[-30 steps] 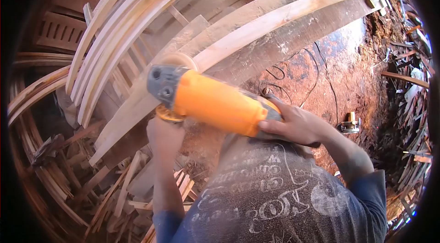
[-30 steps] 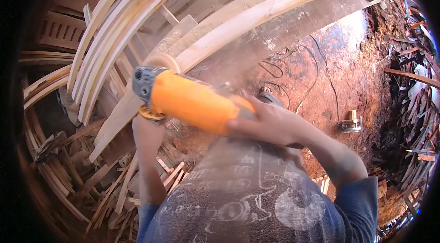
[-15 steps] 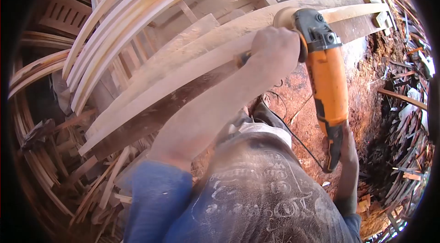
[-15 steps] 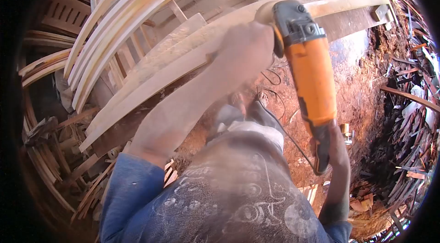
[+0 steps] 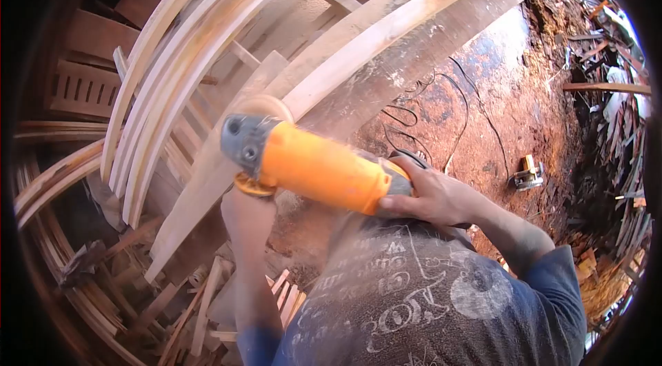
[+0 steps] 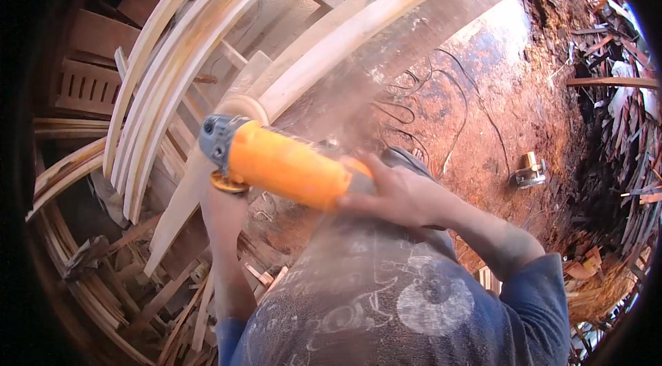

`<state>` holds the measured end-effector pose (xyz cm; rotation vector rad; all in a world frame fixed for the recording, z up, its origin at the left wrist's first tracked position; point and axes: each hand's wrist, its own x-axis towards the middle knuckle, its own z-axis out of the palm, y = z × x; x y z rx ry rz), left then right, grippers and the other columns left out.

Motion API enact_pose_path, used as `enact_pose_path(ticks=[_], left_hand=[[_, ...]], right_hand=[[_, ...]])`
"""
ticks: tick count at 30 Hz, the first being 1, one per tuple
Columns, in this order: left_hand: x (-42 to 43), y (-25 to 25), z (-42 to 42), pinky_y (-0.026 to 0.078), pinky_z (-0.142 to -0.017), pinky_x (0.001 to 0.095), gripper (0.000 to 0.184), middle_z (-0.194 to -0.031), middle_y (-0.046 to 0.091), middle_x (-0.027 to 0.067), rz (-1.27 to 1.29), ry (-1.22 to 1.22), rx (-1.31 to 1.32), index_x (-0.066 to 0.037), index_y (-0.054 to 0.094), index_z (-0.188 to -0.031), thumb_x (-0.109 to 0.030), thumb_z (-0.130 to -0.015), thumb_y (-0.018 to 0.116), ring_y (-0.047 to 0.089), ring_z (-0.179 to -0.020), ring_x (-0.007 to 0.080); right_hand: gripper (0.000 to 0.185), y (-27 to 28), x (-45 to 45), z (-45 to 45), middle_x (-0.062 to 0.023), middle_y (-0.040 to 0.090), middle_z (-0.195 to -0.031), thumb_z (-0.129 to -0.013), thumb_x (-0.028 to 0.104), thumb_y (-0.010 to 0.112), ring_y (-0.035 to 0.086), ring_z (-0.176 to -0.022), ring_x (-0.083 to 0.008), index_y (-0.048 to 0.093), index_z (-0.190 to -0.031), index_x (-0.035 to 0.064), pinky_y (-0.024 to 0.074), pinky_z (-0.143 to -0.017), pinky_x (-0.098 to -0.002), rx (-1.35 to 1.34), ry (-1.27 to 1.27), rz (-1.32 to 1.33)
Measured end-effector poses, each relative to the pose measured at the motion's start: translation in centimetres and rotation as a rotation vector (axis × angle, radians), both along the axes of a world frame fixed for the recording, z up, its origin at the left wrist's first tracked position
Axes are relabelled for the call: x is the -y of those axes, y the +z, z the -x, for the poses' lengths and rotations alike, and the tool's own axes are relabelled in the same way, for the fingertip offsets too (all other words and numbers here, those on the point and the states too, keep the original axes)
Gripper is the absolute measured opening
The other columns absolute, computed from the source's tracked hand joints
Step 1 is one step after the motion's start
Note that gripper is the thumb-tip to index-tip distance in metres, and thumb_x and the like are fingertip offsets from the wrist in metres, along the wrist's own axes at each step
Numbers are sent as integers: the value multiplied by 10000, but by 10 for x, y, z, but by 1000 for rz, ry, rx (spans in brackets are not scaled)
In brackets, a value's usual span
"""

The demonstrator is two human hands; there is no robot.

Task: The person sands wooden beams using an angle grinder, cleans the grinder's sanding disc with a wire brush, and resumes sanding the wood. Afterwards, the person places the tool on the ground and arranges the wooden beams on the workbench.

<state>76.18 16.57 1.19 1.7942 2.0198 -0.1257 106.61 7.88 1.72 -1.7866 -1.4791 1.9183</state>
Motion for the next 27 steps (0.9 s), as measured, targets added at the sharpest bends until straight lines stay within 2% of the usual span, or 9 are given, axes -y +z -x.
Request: enact_pose_path(ticks=[5, 11, 14, 16, 18, 21, 22, 23, 27], left_hand=[[-17, -9, -40, 535, -796, 463, 407, -993, 718, 220, -19, -90, 110, -13, 643, -1128, -257, -834, 785, 691, -991, 400], [-80, 4, -213, 537, -788, 496, 355, -933, 716, 236, 173, -257, 98, -4, 707, -990, -325, -847, 756, 693, -945, 408], [-105, 1, -299, 585, -767, 478, 283, -836, 726, 238, 97, -402, 75, -20, 741, -838, -304, -840, 743, 729, -850, 395], [-118, -7, -354, 590, -770, 469, 248, -848, 734, 224, 86, -454, 85, -20, 741, -835, -268, -838, 736, 736, -848, 375], [-129, -14, -409, 595, -793, 455, 185, -904, 746, 208, -29, -520, 114, -29, 745, -853, -212, -839, 721, 745, -871, 343], [-154, -23, -489, 595, -812, 438, 185, -946, 744, 205, -3, -632, 219, -35, 751, -919, -195, -827, 729, 740, -911, 342], [-161, -22, -515, 593, -797, 450, 222, -935, 740, 209, 16, -657, 255, -30, 744, -906, -239, -834, 724, 729, -904, 360], [-168, -21, -540, 592, -782, 462, 265, -925, 736, 213, 30, -683, 291, -24, 737, -893, -284, -841, 719, 719, -896, 378], [-186, -35, -617, 593, -822, 418, 232, -959, 753, 159, -234, -775, 335, -69, 759, -919, -282, -837, 720, 736, -923, 302]], right_hand=[[988, 0, -5, -46, -332, 617, -1270, -890, 657, 606, 606, -1215, -441, 313, -1527, -40, 433, -1073, -464, 79, -45, -35], [838, -1, 14, -168, -224, 618, -1314, -939, 514, 623, 601, -1233, -304, 332, -1531, -3, 459, -1051, -408, -65, -445, 85], [784, -9, 20, -235, -167, 611, -1321, -960, 468, 624, 584, -1217, -238, 340, -1534, 15, 460, -1041, -386, -163, -614, 36], [777, -8, 16, -290, -142, 570, -1369, -983, 478, 593, 550, -1228, -216, 334, -1536, -3, 430, -1057, -373, -173, -643, 150], [764, -20, 17, -348, -132, 572, -1350, -997, 482, 567, 551, -1188, -201, 337, -1531, -13, 441, -1027, -354, -173, -663, 45], [688, -35, 18, -415, -86, 637, -1142, -1029, 546, 480, 614, -897, -131, 443, -1440, -5, 524, -760, -285, -50, -665, -134], [651, -34, 18, -444, -88, 633, -1149, -1043, 511, 460, 601, -940, -138, 446, -1439, -5, 512, -805, -293, -89, -683, -61], [611, -37, 19, -465, -80, 629, -1098, -1050, 514, 443, 605, -883, -133, 473, -1389, 6, 516, -750, -287, -99, -732, -39], [548, -49, 18, -531, -81, 642, -946, -1058, 547, 412, 631, -698, -143, 543, -1227, 42, 534, -584, -287, -127, -1017, 86]])
